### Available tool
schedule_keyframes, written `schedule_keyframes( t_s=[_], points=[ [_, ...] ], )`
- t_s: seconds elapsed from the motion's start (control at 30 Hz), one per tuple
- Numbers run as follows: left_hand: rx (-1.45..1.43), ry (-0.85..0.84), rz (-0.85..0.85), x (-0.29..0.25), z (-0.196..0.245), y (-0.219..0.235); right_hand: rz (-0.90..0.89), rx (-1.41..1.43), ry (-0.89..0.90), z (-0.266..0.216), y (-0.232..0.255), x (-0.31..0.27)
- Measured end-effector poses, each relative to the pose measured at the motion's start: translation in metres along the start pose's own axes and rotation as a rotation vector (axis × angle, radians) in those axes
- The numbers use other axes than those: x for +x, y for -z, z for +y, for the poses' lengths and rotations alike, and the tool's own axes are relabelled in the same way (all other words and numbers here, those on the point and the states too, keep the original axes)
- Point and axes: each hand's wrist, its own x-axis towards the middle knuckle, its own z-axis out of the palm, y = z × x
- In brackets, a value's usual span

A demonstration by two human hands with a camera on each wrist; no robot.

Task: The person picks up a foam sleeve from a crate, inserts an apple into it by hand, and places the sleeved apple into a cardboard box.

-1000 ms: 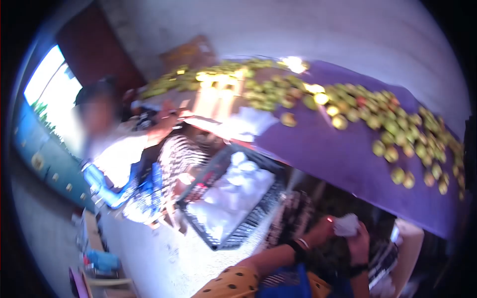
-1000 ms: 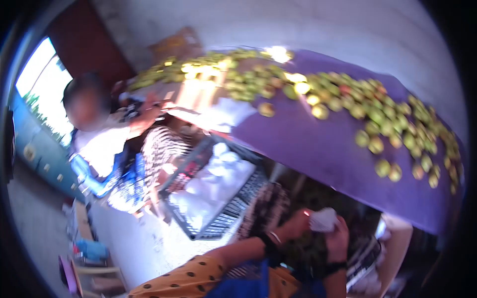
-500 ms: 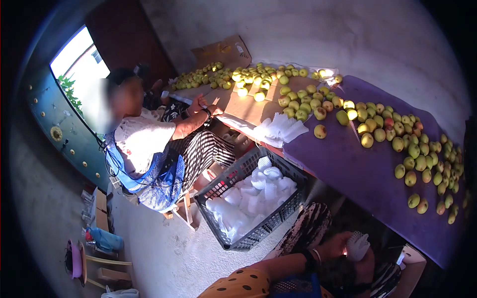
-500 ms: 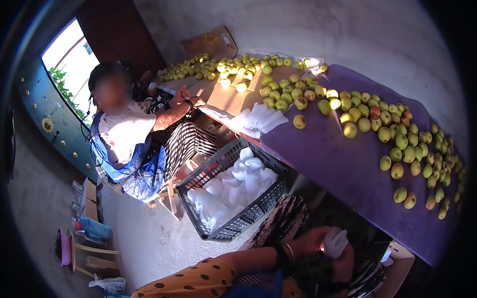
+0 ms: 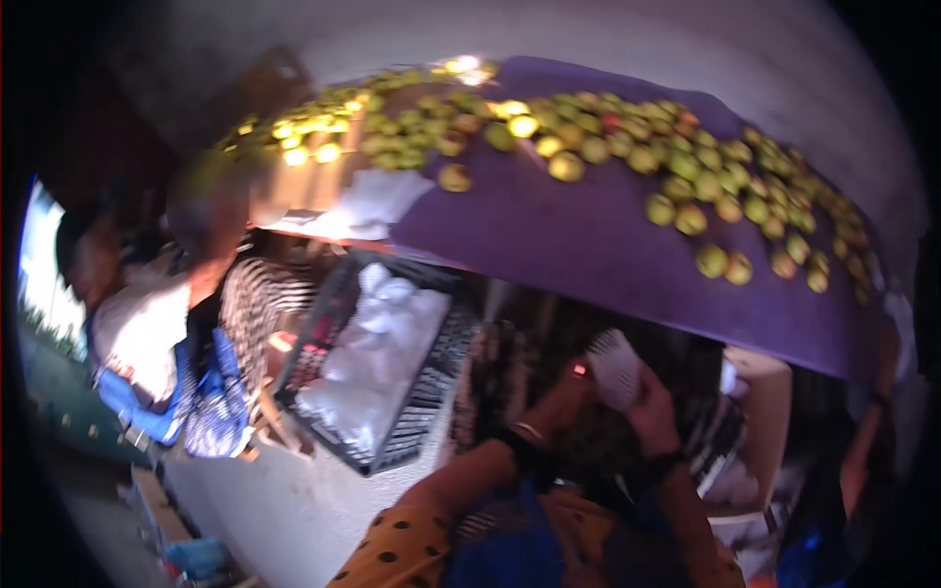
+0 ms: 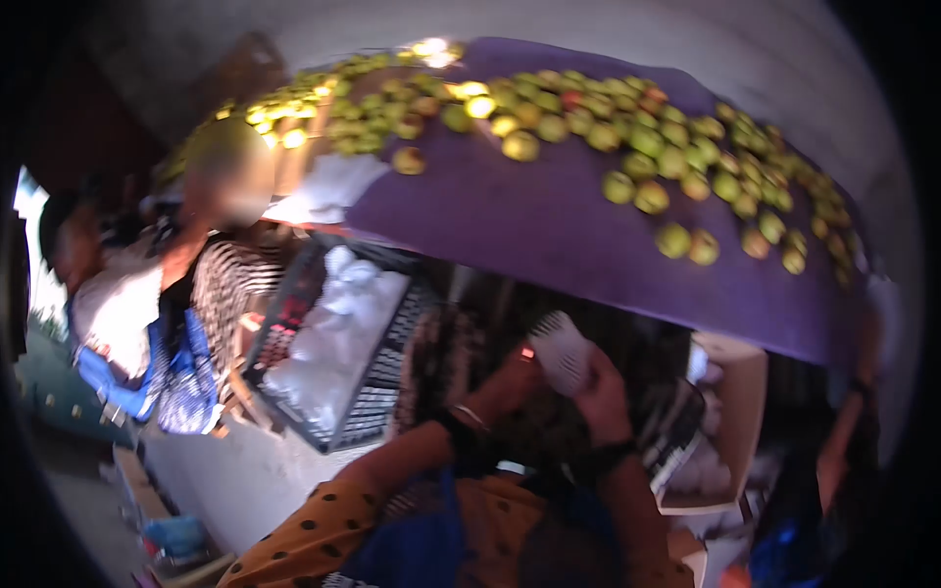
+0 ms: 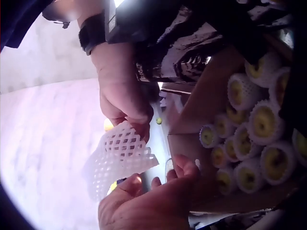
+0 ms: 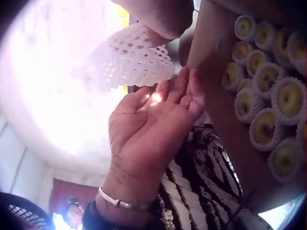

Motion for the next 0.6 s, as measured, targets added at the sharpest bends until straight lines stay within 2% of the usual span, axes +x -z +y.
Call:
schedule_keyframes(
  t_s=[0.03, 0.1, 0.13, 0.17, 0.2, 0.23, 0.33, 0.4, 0.43, 0.53, 0.6],
  points=[
    [0.373, -0.177, 0.093, 0.01, -0.037, 0.031, 0.066, 0.1, -0.009, 0.027, -0.002, 0.003],
    [0.424, -0.171, 0.03, -0.007, 0.017, -0.016, 0.201, 0.3, -0.007, 0.078, -0.005, 0.007],
    [0.385, -0.096, 0.011, -0.003, 0.008, -0.012, 0.195, 0.458, -0.084, 0.091, -0.005, 0.009],
    [0.404, -0.126, 0.022, 0.0, -0.004, -0.004, 0.203, 0.617, -0.163, 0.103, -0.005, 0.01],
    [0.427, -0.166, 0.042, 0.001, -0.01, 0.001, 0.172, 0.869, -0.311, 0.072, -0.006, 0.012],
    [0.361, -0.133, 0.068, 0.0, -0.007, -0.002, 0.127, 1.128, -0.457, 0.055, -0.006, 0.012],
    [0.2, -0.077, 0.2, -0.006, 0.01, -0.009, 0.01, 1.07, -0.518, 0.053, -0.01, 0.009],
    [0.12, -0.077, 0.328, -0.007, 0.014, -0.012, -0.049, 0.889, -0.644, 0.047, -0.008, 0.007],
    [0.072, -0.09, 0.328, -0.007, 0.014, -0.01, -0.076, 0.796, -0.701, 0.042, -0.006, 0.008],
    [-0.03, -0.101, 0.315, -0.005, 0.014, -0.008, 0.203, 0.178, -0.492, 0.034, 0.0, 0.013],
    [-0.037, -0.069, 0.291, -0.007, 0.016, -0.011, 0.202, 0.079, -0.195, 0.037, -0.005, 0.016]
  ],
)
